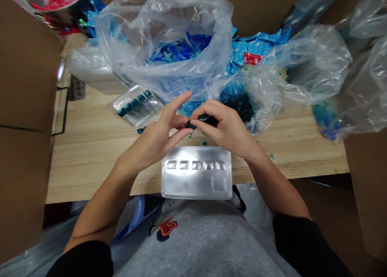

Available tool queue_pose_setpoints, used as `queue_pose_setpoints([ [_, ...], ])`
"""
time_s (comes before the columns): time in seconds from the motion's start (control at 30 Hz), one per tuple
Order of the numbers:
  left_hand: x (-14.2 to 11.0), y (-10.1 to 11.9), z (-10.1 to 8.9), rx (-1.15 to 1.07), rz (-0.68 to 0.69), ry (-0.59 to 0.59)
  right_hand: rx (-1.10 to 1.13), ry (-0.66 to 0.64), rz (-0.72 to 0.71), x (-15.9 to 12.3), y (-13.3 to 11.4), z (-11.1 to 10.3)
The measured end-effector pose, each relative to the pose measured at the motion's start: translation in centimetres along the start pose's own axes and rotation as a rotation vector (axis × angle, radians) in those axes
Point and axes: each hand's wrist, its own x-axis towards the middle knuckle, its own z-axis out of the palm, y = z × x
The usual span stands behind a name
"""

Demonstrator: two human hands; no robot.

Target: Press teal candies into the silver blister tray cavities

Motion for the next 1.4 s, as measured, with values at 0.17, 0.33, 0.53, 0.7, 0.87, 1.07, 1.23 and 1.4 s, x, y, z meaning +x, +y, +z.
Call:
queue_pose_setpoints([
  [0.17, -0.8, 0.8, 0.1, -0.075, -0.014, 0.172, 0.133, 0.068, 0.12, -0.7, -1.7, -0.5],
  [0.33, -0.8, 0.8, 0.6, 0.06, 0.148, 0.229, 0.258, 0.121, 0.226, -1.4, -2.9, -0.6],
  [0.53, -0.9, 1.3, 1.1, 0.033, 0.246, 0.269, 0.332, 0.117, 0.316, -1.7, -3.5, -0.3],
  [0.7, -0.5, 1.9, 0.7, 0.14, 0.292, 0.2, 0.34, 0.146, 0.336, -2.0, -3.4, 0.0],
  [0.87, -0.4, 2.7, 0.7, 0.289, 0.341, 0.174, 0.313, 0.192, 0.317, -2.1, -4.0, 0.0],
  [1.07, -1.3, 3.3, 0.5, 0.272, 0.319, 0.209, 0.311, 0.157, 0.309, -2.7, -5.0, 0.1],
  [1.23, -4.9, 2.3, -0.8, 0.201, 0.095, 0.27, 0.335, 0.149, 0.336, -3.5, -4.3, -0.1],
  [1.4, -9.0, 0.7, -1.0, 0.276, -0.035, 0.196, 0.306, 0.214, 0.389, -4.5, -2.4, -0.8],
])
